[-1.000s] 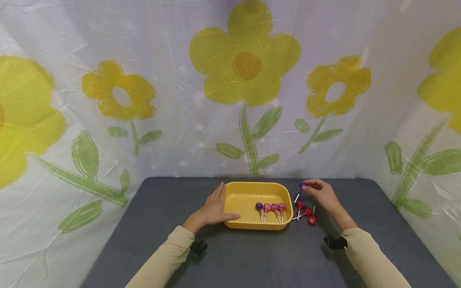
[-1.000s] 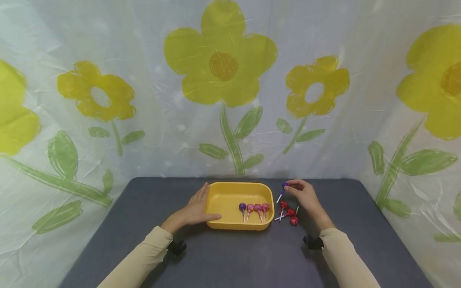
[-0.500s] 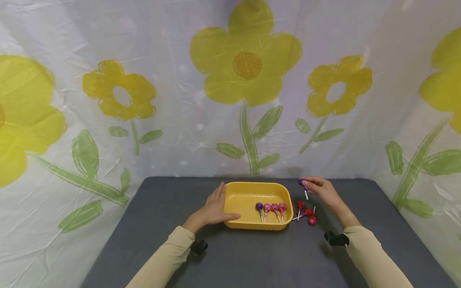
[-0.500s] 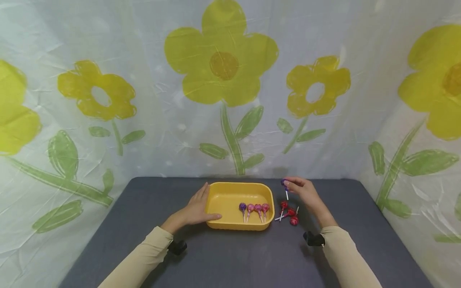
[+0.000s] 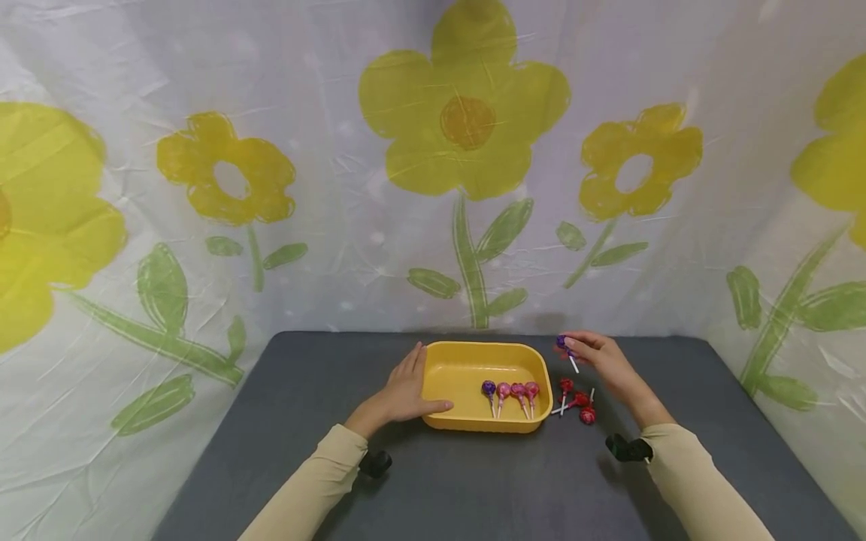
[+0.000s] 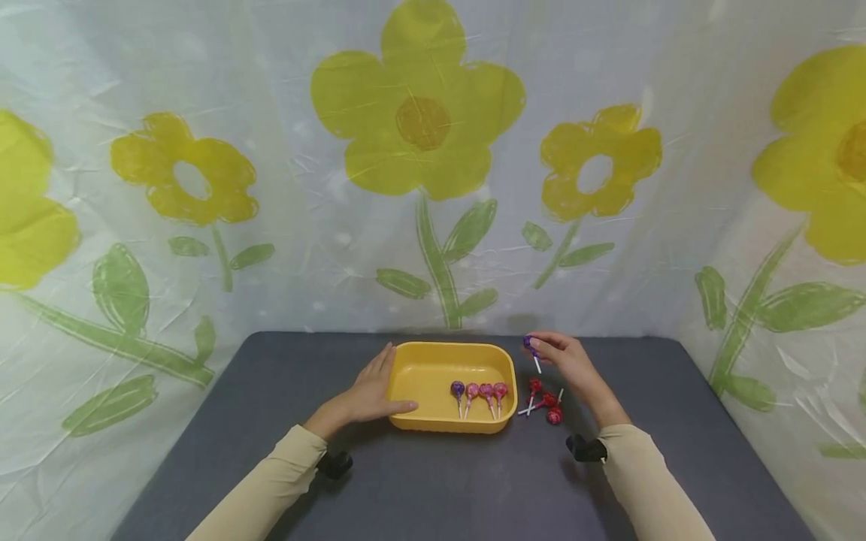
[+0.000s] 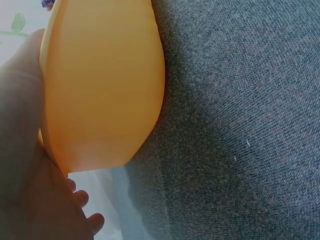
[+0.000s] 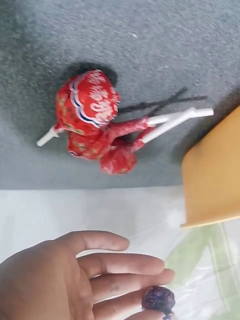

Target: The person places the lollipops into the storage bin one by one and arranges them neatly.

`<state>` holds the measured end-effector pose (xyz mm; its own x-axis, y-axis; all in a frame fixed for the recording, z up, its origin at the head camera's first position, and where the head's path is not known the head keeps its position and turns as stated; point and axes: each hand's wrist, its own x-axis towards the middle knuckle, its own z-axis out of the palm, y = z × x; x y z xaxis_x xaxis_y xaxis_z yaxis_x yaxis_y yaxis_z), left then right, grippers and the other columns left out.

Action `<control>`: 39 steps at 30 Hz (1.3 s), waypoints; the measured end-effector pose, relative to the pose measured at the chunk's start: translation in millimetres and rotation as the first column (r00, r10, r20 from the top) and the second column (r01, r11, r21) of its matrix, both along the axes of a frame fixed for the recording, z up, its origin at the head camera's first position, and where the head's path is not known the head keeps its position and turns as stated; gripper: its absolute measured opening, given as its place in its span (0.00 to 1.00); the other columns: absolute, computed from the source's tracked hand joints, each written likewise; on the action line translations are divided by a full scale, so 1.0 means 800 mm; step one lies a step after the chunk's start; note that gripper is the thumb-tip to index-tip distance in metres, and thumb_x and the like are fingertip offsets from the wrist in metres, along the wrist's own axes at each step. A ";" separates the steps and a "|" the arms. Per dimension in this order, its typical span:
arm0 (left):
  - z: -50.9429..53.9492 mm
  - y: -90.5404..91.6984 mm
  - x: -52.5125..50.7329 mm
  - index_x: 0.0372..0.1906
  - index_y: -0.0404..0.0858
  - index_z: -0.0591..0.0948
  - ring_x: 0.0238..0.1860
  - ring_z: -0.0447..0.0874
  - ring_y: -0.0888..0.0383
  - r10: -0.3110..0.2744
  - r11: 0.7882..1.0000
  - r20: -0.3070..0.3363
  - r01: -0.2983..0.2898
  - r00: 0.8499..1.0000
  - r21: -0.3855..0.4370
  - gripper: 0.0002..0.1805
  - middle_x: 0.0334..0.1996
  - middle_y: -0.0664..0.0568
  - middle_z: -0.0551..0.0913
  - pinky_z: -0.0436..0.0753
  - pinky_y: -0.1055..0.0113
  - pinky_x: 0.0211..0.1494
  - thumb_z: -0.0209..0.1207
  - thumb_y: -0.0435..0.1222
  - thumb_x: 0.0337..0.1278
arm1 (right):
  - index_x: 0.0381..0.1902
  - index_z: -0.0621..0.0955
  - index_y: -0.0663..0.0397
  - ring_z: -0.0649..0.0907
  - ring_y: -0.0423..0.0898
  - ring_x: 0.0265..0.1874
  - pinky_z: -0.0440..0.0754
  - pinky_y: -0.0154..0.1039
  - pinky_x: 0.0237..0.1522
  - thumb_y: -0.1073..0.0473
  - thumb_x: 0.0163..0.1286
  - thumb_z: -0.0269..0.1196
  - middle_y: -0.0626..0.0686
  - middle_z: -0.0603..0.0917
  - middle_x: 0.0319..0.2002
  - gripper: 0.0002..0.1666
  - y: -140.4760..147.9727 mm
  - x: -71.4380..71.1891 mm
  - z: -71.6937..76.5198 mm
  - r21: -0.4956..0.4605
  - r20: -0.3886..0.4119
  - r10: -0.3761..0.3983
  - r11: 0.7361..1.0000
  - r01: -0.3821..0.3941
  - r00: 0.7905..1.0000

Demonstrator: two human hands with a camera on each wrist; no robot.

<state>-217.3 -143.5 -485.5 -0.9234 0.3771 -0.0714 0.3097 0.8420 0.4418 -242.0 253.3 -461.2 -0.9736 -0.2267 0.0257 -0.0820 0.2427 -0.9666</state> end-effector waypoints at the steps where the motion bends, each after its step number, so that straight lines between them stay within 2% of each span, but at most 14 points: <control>1: 0.000 0.000 0.000 0.79 0.33 0.40 0.80 0.44 0.37 0.001 1.000 0.004 -0.001 1.000 -0.002 0.67 0.81 0.39 0.37 0.54 0.38 0.77 0.61 0.67 0.50 | 0.64 0.73 0.65 0.86 0.35 0.48 0.81 0.31 0.53 0.44 0.75 0.55 0.36 0.88 0.43 0.33 -0.002 -0.001 0.000 -0.002 0.001 0.012 1.000 -0.012 1.000; 4: -0.002 0.000 0.001 0.79 0.33 0.39 0.80 0.44 0.37 0.006 1.000 0.013 -0.006 1.000 -0.006 0.67 0.81 0.40 0.36 0.53 0.39 0.77 0.62 0.67 0.51 | 0.62 0.76 0.61 0.87 0.35 0.47 0.81 0.34 0.55 0.43 0.75 0.56 0.42 0.89 0.46 0.30 -0.006 -0.003 0.000 -0.001 0.012 0.022 1.000 -0.022 1.000; 10: -0.001 0.001 -0.001 0.80 0.35 0.39 0.80 0.43 0.38 0.013 1.000 0.007 -0.013 1.000 -0.005 0.67 0.81 0.41 0.36 0.52 0.39 0.78 0.61 0.68 0.51 | 0.63 0.74 0.64 0.86 0.39 0.47 0.81 0.31 0.53 0.42 0.74 0.57 0.57 0.87 0.52 0.33 -0.014 -0.006 0.001 0.027 0.034 0.026 0.999 -0.027 0.999; 15: 0.000 0.001 -0.001 0.79 0.34 0.38 0.80 0.43 0.38 0.009 1.000 0.013 -0.009 1.000 -0.006 0.67 0.81 0.40 0.36 0.52 0.39 0.78 0.61 0.67 0.50 | 0.64 0.75 0.63 0.86 0.38 0.47 0.82 0.42 0.58 0.44 0.74 0.57 0.65 0.83 0.56 0.32 -0.019 -0.008 -0.004 0.085 0.032 0.047 0.995 -0.050 0.998; 18: 0.000 0.000 0.000 0.79 0.34 0.38 0.80 0.43 0.38 0.014 1.000 0.019 -0.014 1.000 -0.012 0.67 0.81 0.41 0.36 0.52 0.39 0.78 0.61 0.67 0.51 | 0.63 0.76 0.63 0.86 0.36 0.45 0.80 0.50 0.60 0.44 0.74 0.58 0.65 0.83 0.56 0.32 -0.023 -0.008 -0.005 0.100 0.028 0.052 0.993 -0.055 0.998; 21: 0.000 0.000 0.000 0.79 0.34 0.38 0.80 0.43 0.39 0.021 1.000 0.019 -0.021 1.000 -0.013 0.66 0.81 0.41 0.36 0.53 0.40 0.78 0.62 0.66 0.51 | 0.62 0.76 0.63 0.86 0.35 0.44 0.79 0.55 0.60 0.44 0.73 0.59 0.62 0.83 0.56 0.31 -0.030 -0.007 -0.003 0.108 0.023 0.055 0.993 -0.057 0.998; 27: 0.004 0.001 0.001 0.79 0.33 0.39 0.80 0.43 0.38 0.021 1.000 0.018 -0.021 1.000 0.003 0.65 0.81 0.40 0.37 0.52 0.40 0.78 0.63 0.64 0.52 | 0.61 0.77 0.64 0.85 0.37 0.45 0.80 0.54 0.60 0.47 0.73 0.61 0.62 0.83 0.55 0.29 -0.044 -0.004 -0.001 0.101 0.028 0.056 0.993 -0.059 0.998; 33: 0.005 0.001 0.003 0.79 0.33 0.39 0.80 0.43 0.38 0.020 1.000 0.022 -0.021 1.000 0.007 0.65 0.81 0.40 0.37 0.52 0.40 0.79 0.62 0.65 0.52 | 0.59 0.79 0.60 0.84 0.41 0.45 0.82 0.45 0.54 0.47 0.72 0.62 0.58 0.85 0.51 0.27 -0.056 -0.003 0.002 0.140 0.002 0.085 0.987 -0.085 0.996; 39: 0.004 0.000 0.002 0.79 0.33 0.39 0.80 0.44 0.39 0.018 1.000 0.018 -0.018 1.000 0.000 0.66 0.81 0.40 0.37 0.52 0.40 0.78 0.62 0.66 0.51 | 0.57 0.80 0.59 0.84 0.43 0.44 0.82 0.49 0.54 0.48 0.72 0.61 0.60 0.85 0.51 0.24 -0.064 -0.005 0.000 0.176 -0.031 0.101 0.980 -0.094 0.994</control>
<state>-215.4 -143.3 -482.5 -0.9287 0.3604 -0.0876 0.2866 0.8473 0.4472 -245.7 202.3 -460.8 -0.9456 -0.3249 0.0153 -0.1506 0.3957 -0.9059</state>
